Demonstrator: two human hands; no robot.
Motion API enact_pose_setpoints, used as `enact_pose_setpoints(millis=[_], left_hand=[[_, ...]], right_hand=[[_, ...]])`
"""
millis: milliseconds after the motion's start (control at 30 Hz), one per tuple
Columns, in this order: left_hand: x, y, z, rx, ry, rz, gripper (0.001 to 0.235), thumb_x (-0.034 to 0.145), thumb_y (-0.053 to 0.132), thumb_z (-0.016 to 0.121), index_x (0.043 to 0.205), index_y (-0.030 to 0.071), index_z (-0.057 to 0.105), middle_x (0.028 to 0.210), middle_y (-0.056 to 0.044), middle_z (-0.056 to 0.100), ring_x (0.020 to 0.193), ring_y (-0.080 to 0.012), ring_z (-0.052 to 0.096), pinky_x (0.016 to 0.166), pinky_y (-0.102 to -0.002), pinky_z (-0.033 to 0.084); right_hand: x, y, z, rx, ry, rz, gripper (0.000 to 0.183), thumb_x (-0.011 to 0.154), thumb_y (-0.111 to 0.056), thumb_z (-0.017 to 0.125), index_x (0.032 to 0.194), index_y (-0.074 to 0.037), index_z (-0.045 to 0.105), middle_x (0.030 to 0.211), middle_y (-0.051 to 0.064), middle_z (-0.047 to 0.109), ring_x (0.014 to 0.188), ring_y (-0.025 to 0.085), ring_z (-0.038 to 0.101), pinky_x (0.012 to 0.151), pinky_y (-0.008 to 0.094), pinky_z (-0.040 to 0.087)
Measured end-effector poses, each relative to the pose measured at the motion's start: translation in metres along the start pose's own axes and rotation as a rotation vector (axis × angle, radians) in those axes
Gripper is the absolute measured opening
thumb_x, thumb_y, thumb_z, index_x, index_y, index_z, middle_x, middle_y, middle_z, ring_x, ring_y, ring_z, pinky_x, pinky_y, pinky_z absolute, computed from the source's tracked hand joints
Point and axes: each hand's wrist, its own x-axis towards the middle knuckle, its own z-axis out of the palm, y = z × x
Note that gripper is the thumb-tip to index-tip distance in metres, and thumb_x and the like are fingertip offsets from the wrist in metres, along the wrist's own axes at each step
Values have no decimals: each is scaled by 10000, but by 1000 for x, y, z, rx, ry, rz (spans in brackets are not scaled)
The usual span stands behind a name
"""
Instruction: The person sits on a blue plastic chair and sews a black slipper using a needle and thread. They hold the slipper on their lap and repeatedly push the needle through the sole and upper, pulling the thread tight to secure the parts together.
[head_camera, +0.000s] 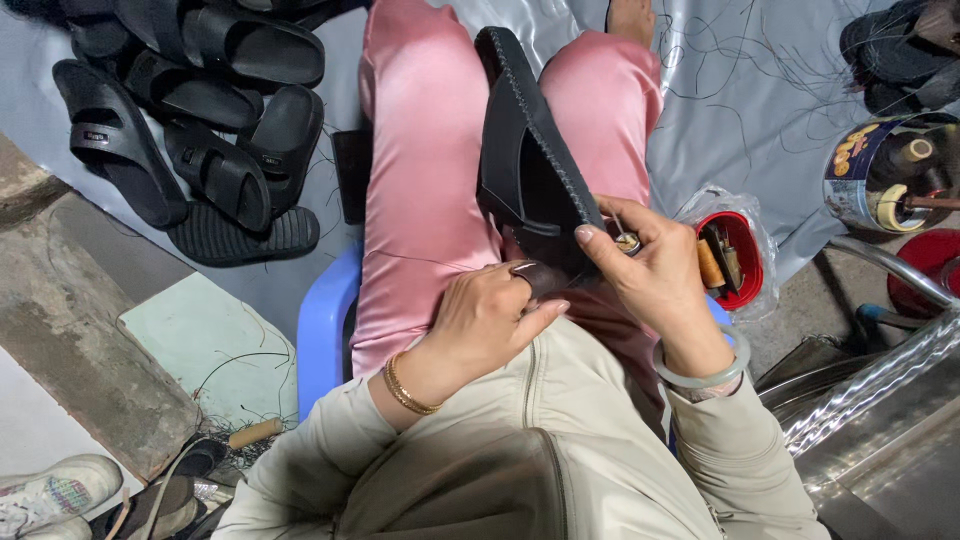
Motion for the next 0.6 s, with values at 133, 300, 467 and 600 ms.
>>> enact_pose_setpoints(millis=[133, 300, 467, 600], left_hand=[[-6, -2, -8, -461, -56, -347, 201, 786, 173, 674, 685, 13, 609, 608, -139, 607, 499, -226, 582, 393, -280, 429], [-6, 5, -19, -1225, -159, -630, 94, 842, 115, 611, 840, 21, 616, 907, -155, 698, 577, -112, 654, 417, -119, 450], [-5, 4, -14, -1669, -478, -806, 111, 906, 151, 524, 846, 63, 493, 1248, -232, 539, 733, -238, 671, 408, -119, 369], [-5, 6, -17, -1589, -470, -835, 102, 882, 154, 551, 883, 61, 508, 1255, -187, 553, 819, -288, 669, 389, -129, 362]], right_hand=[[-17, -8, -10, -5, -80, 18, 206, 851, -211, 615, 1019, -126, 698, 778, 72, 695, 699, 137, 609, 641, 322, 486], [-57, -27, -30, -95, -250, 69, 101, 729, -176, 682, 780, -112, 741, 599, 108, 699, 539, 177, 626, 548, 343, 497], [-71, -55, -30, 176, -685, -376, 164, 857, -200, 574, 759, -91, 649, 671, 4, 665, 531, 113, 625, 498, 218, 474], [-65, -56, -39, 273, -698, -396, 169, 839, -193, 594, 724, -77, 638, 606, 8, 630, 501, 143, 593, 480, 240, 454]])
